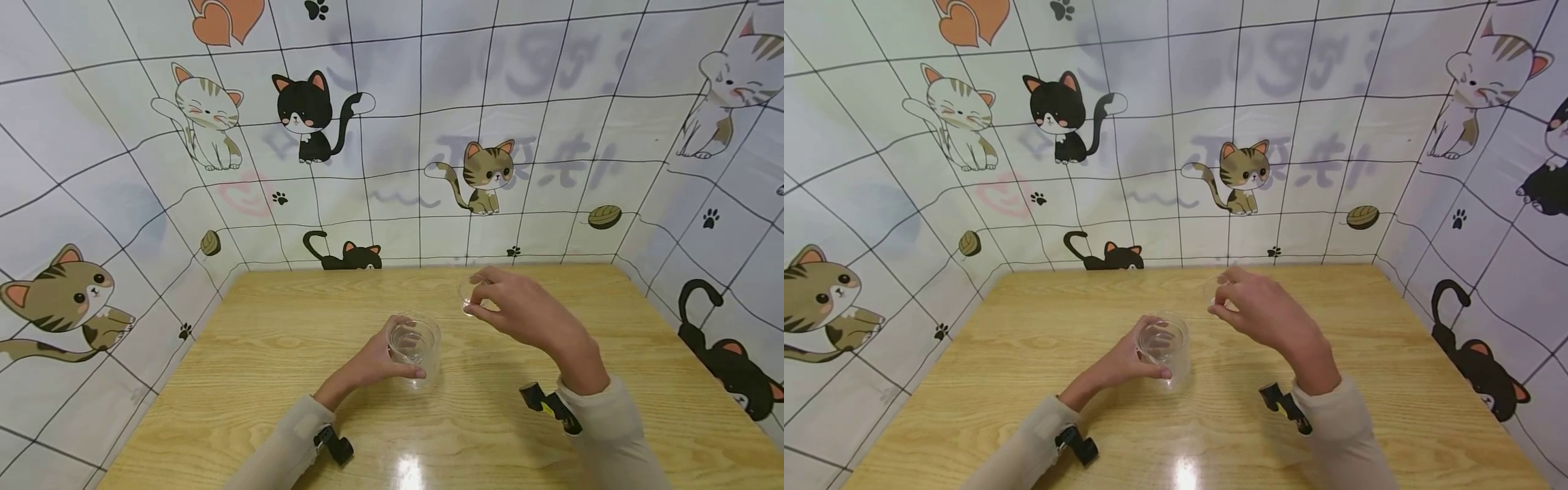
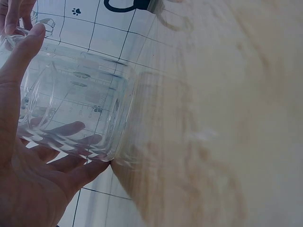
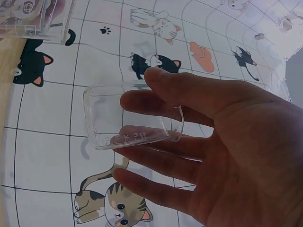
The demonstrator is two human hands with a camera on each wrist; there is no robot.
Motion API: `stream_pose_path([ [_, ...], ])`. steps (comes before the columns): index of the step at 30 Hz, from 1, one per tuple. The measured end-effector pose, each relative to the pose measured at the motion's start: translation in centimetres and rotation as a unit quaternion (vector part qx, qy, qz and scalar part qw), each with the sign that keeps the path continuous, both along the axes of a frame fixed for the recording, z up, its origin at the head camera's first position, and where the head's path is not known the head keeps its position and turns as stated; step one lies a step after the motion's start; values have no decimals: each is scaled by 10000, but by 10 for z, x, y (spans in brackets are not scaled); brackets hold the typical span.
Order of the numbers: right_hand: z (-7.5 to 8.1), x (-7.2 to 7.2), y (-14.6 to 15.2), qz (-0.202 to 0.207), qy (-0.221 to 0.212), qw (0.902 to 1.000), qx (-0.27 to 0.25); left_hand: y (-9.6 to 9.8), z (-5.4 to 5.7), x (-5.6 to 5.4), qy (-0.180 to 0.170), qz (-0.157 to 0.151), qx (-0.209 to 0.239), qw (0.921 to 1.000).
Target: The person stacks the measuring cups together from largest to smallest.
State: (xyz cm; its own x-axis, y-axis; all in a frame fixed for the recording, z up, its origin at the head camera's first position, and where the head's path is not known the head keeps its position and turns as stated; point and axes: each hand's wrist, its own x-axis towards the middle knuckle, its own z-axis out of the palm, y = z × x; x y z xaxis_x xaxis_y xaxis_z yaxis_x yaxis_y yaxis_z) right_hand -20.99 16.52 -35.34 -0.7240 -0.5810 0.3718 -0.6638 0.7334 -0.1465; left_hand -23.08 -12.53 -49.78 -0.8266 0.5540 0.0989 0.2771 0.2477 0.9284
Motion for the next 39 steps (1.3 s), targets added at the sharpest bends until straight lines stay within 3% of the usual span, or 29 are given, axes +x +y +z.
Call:
stream_pose_path([
  [39,-4,3,-15,259,47,9996,56,0,-1,1,95,50,12,9999],
])
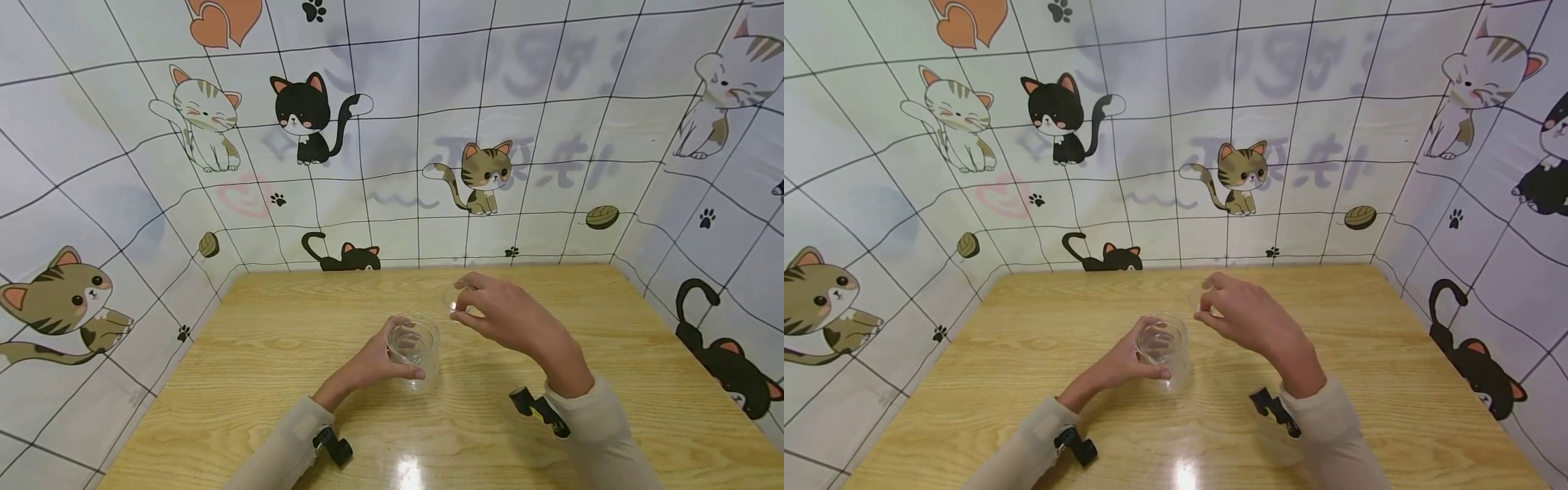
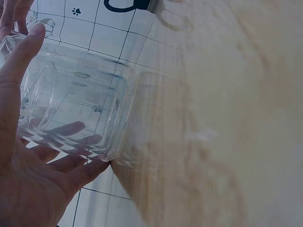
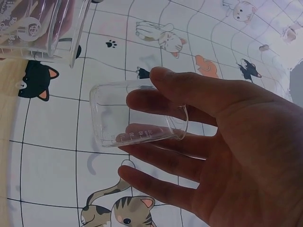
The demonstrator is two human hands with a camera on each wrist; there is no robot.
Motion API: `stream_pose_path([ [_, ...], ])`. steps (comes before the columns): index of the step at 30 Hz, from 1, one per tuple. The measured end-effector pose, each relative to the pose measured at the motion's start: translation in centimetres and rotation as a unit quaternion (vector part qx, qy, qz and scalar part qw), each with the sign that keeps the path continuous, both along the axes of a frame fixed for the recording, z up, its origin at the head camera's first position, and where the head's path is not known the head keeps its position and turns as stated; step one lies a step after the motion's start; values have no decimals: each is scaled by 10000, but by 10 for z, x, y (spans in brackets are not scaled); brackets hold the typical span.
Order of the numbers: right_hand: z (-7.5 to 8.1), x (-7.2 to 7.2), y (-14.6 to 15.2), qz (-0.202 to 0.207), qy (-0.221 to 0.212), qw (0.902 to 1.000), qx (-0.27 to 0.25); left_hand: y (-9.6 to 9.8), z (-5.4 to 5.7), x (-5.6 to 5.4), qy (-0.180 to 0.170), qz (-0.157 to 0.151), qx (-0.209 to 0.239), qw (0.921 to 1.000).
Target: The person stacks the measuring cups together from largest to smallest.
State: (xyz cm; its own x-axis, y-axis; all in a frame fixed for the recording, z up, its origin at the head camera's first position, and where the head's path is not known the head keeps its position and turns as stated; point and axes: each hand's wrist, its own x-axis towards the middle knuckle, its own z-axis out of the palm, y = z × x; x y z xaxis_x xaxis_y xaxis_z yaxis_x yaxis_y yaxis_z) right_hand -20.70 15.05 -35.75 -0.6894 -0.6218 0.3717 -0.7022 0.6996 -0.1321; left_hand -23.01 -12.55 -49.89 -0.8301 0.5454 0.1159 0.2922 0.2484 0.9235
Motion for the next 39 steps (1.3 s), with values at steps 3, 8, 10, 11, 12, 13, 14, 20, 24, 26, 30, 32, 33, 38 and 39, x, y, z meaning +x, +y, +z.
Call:
stream_pose_path([
  [3,-1,0,-2,2,25,10000,24,-1,0,-1,40,10,-10,10000],
  [8,-3,0,-6,54,86,9999,68,-1,0,-1,36,8,-34,10000],
  [10,-4,1,-7,73,111,9999,89,-1,-1,-1,33,16,-53,10000],
  [11,-4,1,-8,104,118,9998,89,-1,-1,0,33,22,-64,10000],
  [12,-4,1,-9,120,130,9998,90,-1,0,0,29,30,-76,10000],
  [13,-4,2,-10,147,149,9997,97,-1,0,0,25,41,-84,10000],
  [14,-5,2,-10,163,169,9997,104,-1,-1,0,28,47,-89,9999],
  [20,-7,1,-13,232,207,9995,97,-1,-1,-1,16,74,-158,9998],
  [24,-7,1,-13,254,248,9993,111,-1,-1,-1,5,76,-140,9999],
  [26,-7,2,-14,265,273,9992,118,-1,-1,-1,-19,64,-114,9999],
  [30,-7,3,-15,273,267,9992,128,-1,-2,-1,-80,2,-52,10000],
  [32,-7,3,-16,254,273,9992,114,-1,-2,-1,-75,-5,-49,10000],
  [33,-8,3,-17,257,267,9993,101,-2,-2,-1,-70,3,-55,10000],
  [38,-9,2,-17,325,319,9989,113,0,-2,-2,-87,8,-29,10000],
  [39,-10,2,-17,350,332,9988,117,1,-2,-2,-99,-4,-11,10000],
])
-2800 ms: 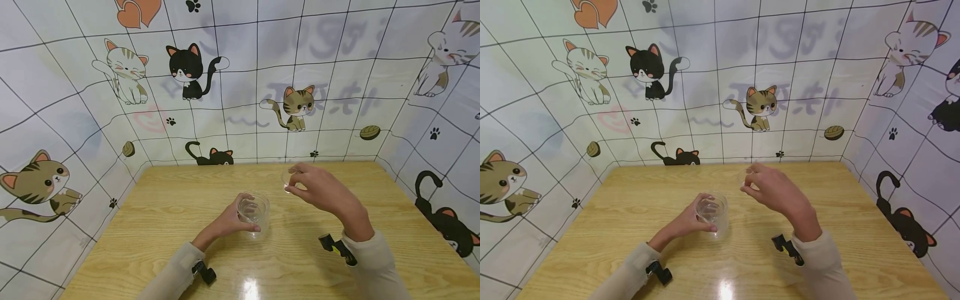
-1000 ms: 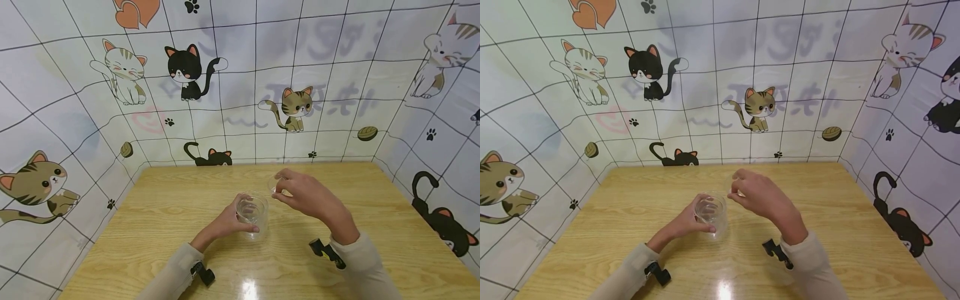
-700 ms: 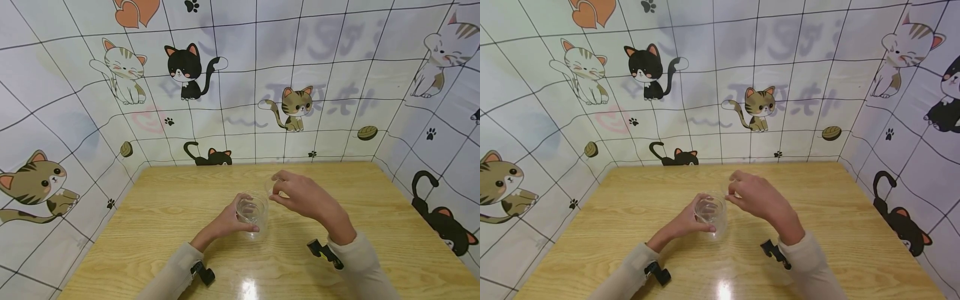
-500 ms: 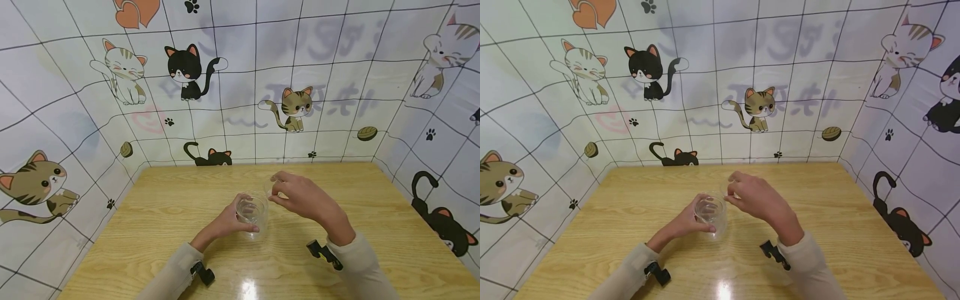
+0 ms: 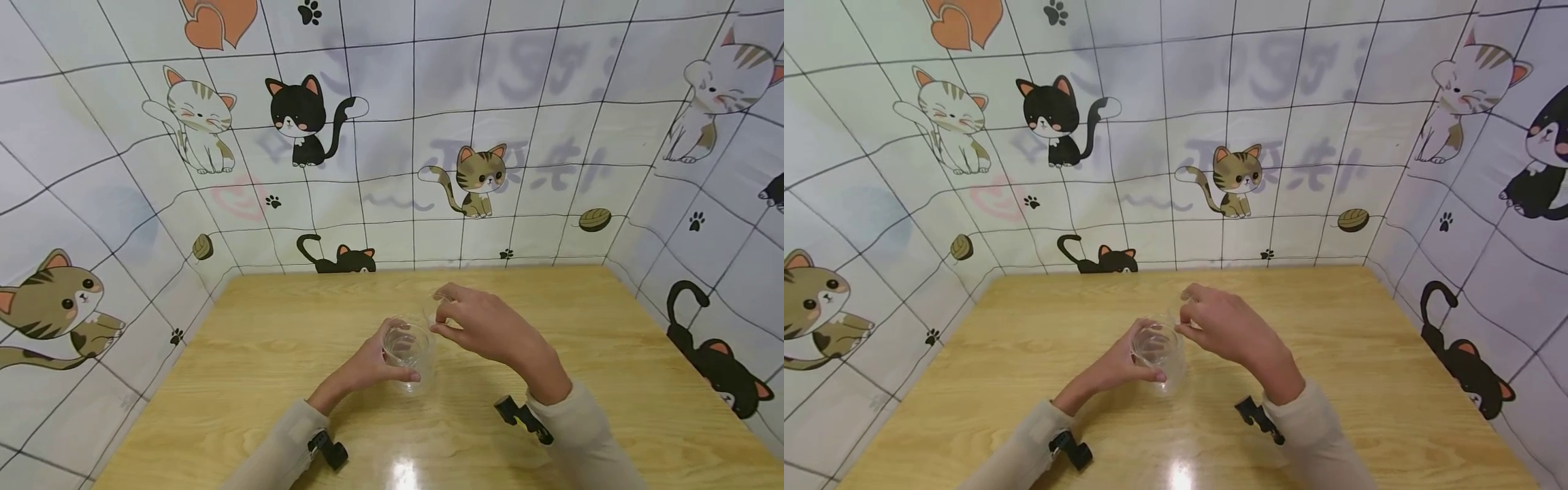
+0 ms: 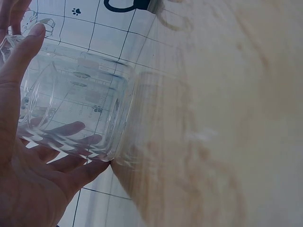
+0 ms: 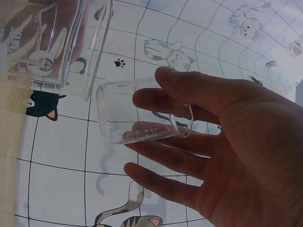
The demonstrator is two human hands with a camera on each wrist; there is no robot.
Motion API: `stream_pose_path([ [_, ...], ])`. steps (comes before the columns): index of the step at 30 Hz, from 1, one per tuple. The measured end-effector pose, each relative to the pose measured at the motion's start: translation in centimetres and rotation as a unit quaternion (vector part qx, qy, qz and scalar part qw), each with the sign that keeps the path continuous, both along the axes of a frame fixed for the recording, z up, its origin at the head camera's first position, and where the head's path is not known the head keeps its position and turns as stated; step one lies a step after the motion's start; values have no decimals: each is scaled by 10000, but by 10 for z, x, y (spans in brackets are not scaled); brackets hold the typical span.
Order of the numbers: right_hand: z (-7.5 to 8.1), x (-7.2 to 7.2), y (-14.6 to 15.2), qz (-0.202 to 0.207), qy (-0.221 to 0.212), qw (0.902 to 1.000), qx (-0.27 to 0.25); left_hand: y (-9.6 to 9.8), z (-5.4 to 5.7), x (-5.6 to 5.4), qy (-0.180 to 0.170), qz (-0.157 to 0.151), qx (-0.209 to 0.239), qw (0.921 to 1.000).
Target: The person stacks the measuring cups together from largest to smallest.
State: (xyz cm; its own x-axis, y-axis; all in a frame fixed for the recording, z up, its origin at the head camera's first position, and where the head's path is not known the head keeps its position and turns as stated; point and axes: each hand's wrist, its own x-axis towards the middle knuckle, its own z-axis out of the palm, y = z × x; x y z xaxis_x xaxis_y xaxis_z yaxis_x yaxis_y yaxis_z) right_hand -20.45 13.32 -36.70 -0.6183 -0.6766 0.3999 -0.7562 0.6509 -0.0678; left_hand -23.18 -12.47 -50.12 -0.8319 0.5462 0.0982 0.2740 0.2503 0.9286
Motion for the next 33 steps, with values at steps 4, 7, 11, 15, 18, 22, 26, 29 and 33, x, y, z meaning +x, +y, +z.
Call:
stream_pose_path([
  [4,-2,0,-3,73,117,9999,-20,-2,0,1,5,14,20,10000],
  [7,-2,0,-4,82,169,9998,-29,-2,0,1,54,34,15,10000],
  [11,-2,1,-5,110,187,9998,-28,-1,0,-1,90,27,11,10000],
  [15,-2,0,-6,140,246,9996,-20,-1,-1,-1,80,24,7,10000],
  [18,-3,0,-7,172,264,9995,-4,-2,-1,-1,39,24,2,10000],
  [22,-3,1,-9,161,207,9997,32,-2,-1,0,7,12,19,10000],
  [26,-3,3,-10,86,124,9999,61,-2,-1,0,14,6,-3,10000],
  [29,-3,3,-10,75,109,9999,78,-2,-1,0,43,30,-55,10000],
  [33,-3,3,-10,94,121,9998,92,-2,-1,0,49,16,-58,10000],
])
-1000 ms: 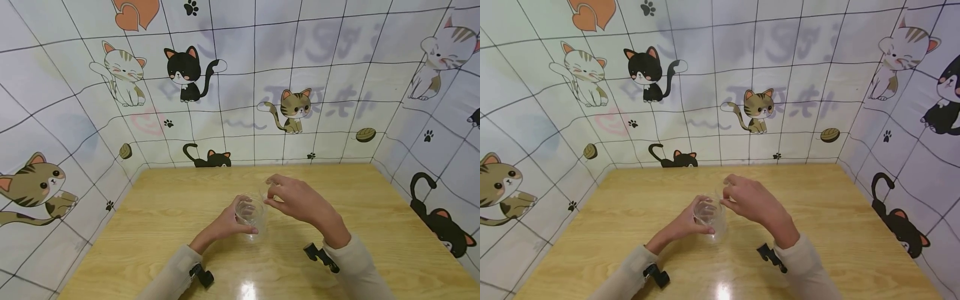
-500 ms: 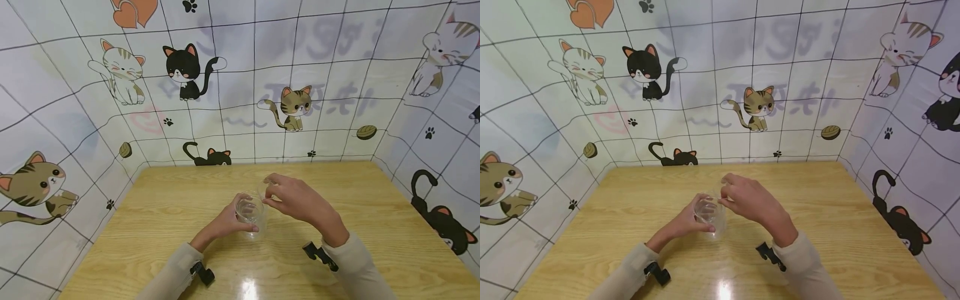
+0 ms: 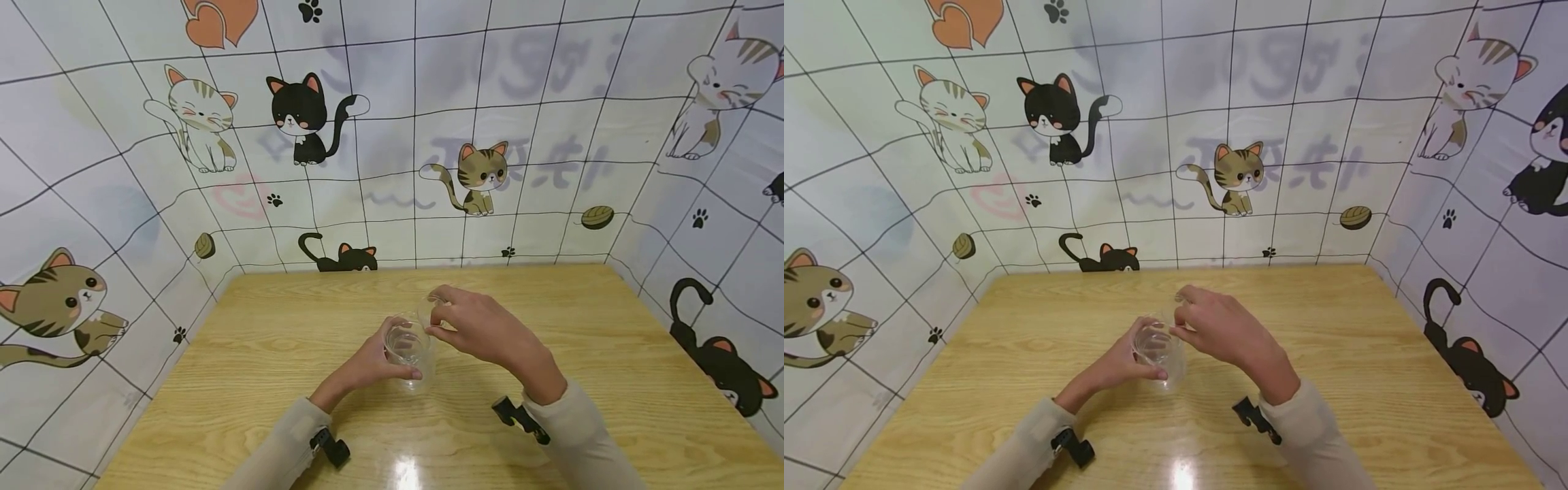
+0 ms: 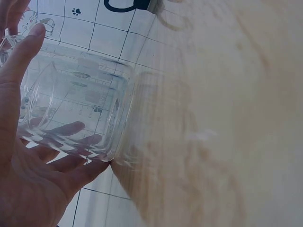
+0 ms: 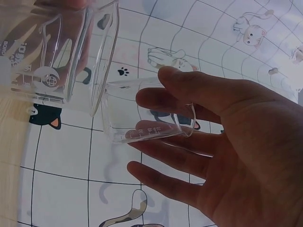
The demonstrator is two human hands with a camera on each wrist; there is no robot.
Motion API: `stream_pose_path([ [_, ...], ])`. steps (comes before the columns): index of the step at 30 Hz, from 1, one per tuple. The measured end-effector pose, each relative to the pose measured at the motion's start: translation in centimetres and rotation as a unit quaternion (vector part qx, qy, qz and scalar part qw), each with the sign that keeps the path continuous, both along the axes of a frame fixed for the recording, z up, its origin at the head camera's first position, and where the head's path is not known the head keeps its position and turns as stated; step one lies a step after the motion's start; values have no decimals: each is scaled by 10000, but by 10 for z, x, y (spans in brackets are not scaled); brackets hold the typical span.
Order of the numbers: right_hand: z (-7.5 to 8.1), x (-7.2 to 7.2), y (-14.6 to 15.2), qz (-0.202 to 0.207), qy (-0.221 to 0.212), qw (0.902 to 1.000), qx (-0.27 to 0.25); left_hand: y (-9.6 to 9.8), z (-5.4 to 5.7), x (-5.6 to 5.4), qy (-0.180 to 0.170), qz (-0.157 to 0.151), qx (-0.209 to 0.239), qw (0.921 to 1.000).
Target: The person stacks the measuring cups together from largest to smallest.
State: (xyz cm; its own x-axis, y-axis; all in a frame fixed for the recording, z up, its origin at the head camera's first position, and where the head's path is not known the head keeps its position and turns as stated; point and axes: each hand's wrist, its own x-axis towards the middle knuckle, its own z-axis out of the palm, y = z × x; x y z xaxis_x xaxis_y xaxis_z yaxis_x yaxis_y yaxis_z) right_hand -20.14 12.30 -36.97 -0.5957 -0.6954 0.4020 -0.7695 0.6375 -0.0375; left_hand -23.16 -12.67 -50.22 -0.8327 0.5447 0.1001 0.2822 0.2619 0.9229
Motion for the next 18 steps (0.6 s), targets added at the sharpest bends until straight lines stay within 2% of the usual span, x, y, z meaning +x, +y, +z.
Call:
stream_pose_path([
  [13,-3,1,-5,135,147,9998,62,0,2,2,-68,-55,29,10000],
  [18,-4,1,-8,166,193,9997,42,-1,2,2,-25,23,-36,10000],
])
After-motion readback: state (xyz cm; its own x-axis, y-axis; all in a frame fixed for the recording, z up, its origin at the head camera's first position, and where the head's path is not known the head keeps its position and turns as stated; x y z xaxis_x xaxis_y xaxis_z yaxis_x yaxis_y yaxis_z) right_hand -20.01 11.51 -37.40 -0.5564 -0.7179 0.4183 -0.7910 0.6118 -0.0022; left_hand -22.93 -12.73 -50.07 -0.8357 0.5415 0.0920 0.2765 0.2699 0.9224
